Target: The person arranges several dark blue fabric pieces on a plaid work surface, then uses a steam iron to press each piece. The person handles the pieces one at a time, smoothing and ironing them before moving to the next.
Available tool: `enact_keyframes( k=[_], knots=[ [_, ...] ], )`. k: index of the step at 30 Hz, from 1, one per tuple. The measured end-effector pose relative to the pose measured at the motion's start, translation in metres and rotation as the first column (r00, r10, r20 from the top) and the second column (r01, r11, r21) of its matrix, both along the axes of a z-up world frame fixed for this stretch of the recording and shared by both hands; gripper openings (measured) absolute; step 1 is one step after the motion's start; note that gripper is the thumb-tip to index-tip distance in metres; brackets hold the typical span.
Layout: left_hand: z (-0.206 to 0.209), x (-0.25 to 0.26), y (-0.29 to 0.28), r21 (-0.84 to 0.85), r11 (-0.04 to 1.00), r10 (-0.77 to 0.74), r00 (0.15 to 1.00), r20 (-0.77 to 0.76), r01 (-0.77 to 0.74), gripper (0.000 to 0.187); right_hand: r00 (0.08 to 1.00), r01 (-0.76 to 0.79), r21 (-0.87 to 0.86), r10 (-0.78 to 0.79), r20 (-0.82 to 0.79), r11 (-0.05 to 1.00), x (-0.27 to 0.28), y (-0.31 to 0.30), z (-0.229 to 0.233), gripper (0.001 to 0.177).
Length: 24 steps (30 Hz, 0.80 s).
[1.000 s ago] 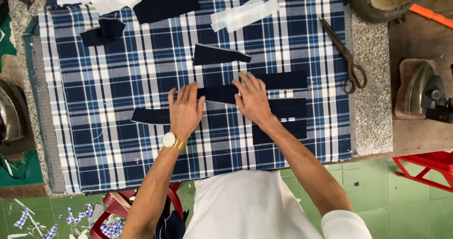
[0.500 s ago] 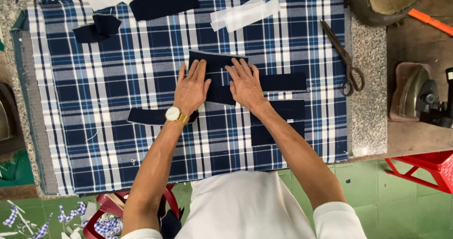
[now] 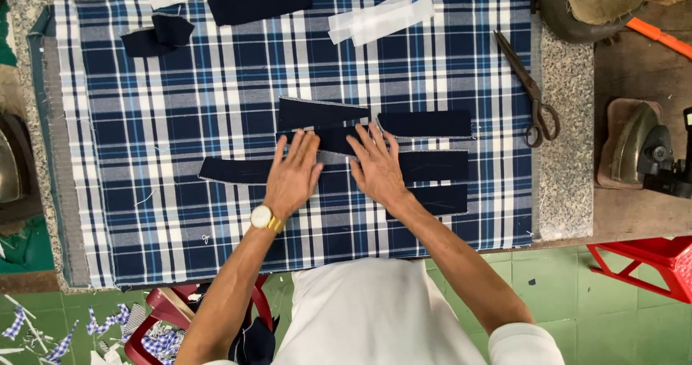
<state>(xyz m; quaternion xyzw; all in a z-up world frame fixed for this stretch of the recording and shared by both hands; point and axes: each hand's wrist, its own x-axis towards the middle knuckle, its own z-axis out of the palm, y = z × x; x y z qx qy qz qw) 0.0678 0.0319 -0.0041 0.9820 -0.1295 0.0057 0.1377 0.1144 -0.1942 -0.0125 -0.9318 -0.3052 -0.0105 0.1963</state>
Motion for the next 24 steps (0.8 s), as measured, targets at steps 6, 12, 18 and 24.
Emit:
enact_keyframes(
  k=[6, 12, 18, 24],
  knots=[
    [-0.022, -0.038, -0.013, -0.028, 0.999, -0.028, 0.997, 0.069, 0.03, 0.06, 0.999, 0.039, 0.007, -0.039, -0.011, 0.999, -0.035, -0.01, -0.012, 0.046],
    [-0.028, -0.034, -0.02, -0.044, 0.999, 0.011, 0.993, 0.114, -0.006, 0.066, 0.997, 0.065, -0.049, -0.067, -0.04, 0.997, -0.026, -0.008, -0.011, 0.054],
    [-0.03, -0.03, -0.024, -0.083, 0.996, 0.027, 0.993, 0.112, -0.018, 0.066, 0.991, 0.088, -0.08, -0.096, -0.092, 0.993, -0.023, -0.011, -0.013, 0.056],
    [-0.03, -0.027, -0.024, -0.075, 0.997, 0.022, 0.995, 0.102, -0.015, 0.067, 0.988, 0.107, -0.091, -0.117, -0.105, 0.99, -0.022, -0.009, -0.012, 0.056]
  ],
)
